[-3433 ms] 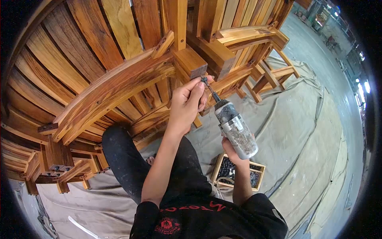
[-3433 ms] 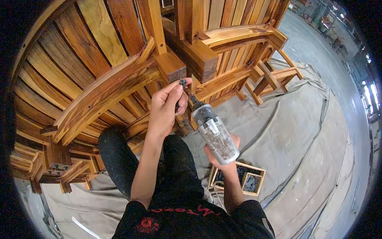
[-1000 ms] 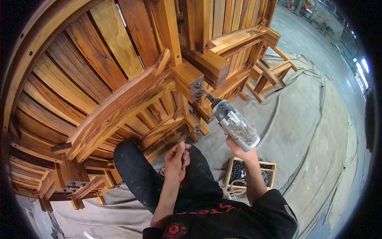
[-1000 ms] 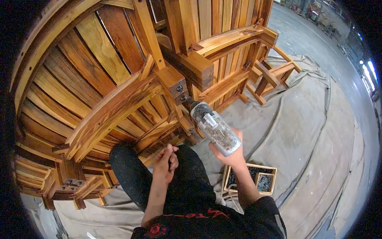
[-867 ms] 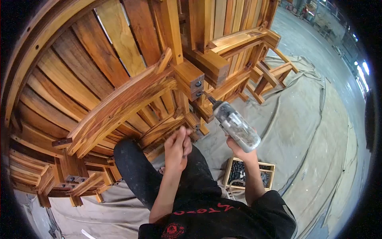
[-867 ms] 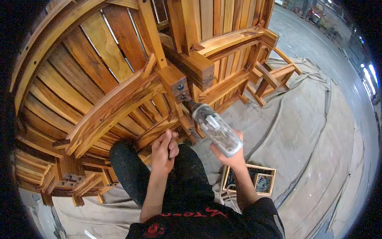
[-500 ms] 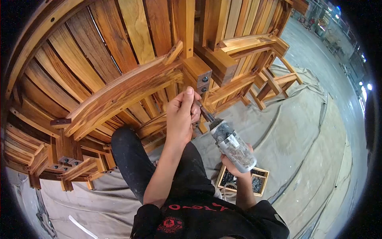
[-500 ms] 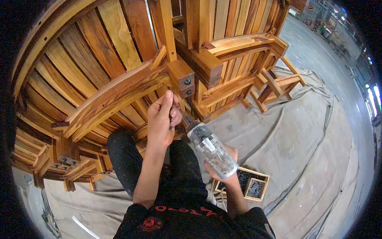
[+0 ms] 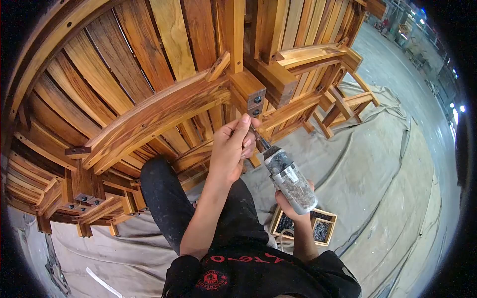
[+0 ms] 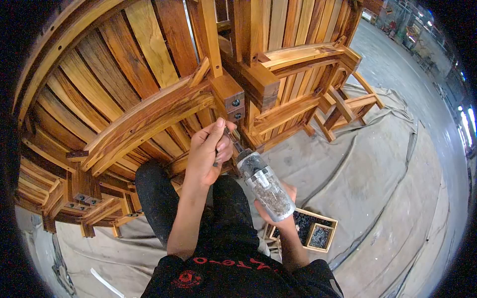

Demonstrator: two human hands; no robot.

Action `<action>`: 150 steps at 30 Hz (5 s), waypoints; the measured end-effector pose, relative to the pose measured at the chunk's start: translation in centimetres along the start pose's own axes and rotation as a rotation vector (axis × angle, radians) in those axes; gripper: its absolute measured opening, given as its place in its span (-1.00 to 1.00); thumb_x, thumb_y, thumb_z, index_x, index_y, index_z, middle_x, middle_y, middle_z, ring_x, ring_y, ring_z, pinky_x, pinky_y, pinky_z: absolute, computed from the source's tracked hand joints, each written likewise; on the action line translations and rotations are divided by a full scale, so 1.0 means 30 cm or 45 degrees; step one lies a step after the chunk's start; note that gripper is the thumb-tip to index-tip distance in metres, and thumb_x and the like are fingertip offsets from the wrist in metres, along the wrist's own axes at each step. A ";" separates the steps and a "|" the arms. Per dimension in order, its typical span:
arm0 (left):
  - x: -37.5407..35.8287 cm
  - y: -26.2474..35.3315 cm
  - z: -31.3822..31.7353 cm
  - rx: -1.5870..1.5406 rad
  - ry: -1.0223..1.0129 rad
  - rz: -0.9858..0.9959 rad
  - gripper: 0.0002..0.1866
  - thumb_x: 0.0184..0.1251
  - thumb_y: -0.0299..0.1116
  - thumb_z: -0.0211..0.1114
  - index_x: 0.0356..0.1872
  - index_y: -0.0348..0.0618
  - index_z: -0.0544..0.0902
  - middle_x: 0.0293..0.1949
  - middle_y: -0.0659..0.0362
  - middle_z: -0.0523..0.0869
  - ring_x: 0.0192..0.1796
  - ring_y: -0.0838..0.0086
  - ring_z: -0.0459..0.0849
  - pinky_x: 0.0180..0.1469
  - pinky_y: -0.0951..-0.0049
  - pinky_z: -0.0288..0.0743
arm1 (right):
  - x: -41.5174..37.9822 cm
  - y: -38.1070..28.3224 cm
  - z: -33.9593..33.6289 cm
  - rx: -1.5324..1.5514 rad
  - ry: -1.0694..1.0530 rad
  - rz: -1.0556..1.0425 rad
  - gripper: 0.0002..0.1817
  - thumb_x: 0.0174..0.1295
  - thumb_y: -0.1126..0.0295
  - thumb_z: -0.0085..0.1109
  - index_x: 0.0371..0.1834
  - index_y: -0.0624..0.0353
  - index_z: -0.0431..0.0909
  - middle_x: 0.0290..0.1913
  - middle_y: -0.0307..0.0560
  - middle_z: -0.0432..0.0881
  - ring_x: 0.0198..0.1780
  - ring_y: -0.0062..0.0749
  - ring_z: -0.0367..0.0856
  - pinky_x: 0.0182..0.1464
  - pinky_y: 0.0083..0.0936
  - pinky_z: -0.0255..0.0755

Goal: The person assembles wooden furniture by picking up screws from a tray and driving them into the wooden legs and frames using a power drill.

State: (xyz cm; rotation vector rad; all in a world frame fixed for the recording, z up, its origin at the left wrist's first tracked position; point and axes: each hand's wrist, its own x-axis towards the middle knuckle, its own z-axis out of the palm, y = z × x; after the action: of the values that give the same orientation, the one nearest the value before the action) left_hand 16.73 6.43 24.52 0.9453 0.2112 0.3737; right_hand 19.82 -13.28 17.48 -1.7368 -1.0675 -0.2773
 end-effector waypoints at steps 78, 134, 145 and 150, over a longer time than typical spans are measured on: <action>0.141 0.349 0.252 -0.037 -0.465 0.134 -0.63 0.49 -0.16 0.12 -0.01 -0.32 0.54 -0.57 0.41 0.30 -0.61 0.78 0.25 -0.60 0.74 0.06 | 0.293 -0.069 -0.189 0.113 0.172 0.029 -0.56 -0.13 0.51 0.33 -0.07 0.12 0.61 -0.11 -0.14 0.66 -0.02 -0.21 0.57 0.03 -0.36 0.31; 0.361 0.522 0.311 -0.204 -0.156 0.786 -0.47 0.38 -0.46 0.09 0.26 -0.07 0.04 -0.54 0.30 0.36 -0.63 0.71 0.25 -0.65 0.66 0.08 | 0.697 -0.429 -0.495 -0.271 0.184 0.035 -0.76 -0.10 0.58 0.22 -0.29 0.15 0.60 -0.44 -0.30 0.54 -0.43 -0.64 0.45 -0.43 -0.59 0.34; 0.349 0.520 0.307 -0.184 -0.156 0.782 -0.43 0.38 -0.48 0.09 0.30 -0.09 0.01 -0.55 0.30 0.36 -0.61 0.71 0.25 -0.64 0.66 0.07 | 0.703 -0.412 -0.481 -0.444 0.256 -0.095 -0.74 -0.13 0.62 0.22 -0.29 0.19 0.59 -0.41 -0.28 0.56 -0.41 -0.60 0.46 -0.37 -0.55 0.38; 0.340 0.524 0.308 -0.170 -0.163 0.767 -0.45 0.38 -0.48 0.10 0.29 -0.12 0.04 -0.55 0.30 0.34 -0.61 0.71 0.24 -0.64 0.67 0.09 | 0.708 -0.448 -0.490 -0.383 0.172 0.056 -0.76 -0.11 0.62 0.17 -0.31 0.18 0.60 -0.43 -0.28 0.57 -0.39 -0.57 0.49 -0.34 -0.52 0.40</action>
State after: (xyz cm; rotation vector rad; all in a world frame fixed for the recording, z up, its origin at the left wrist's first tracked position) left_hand 25.75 11.93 42.57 0.8843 -0.2225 0.8661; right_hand 26.14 -13.66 45.89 -1.9745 -0.9232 -0.5420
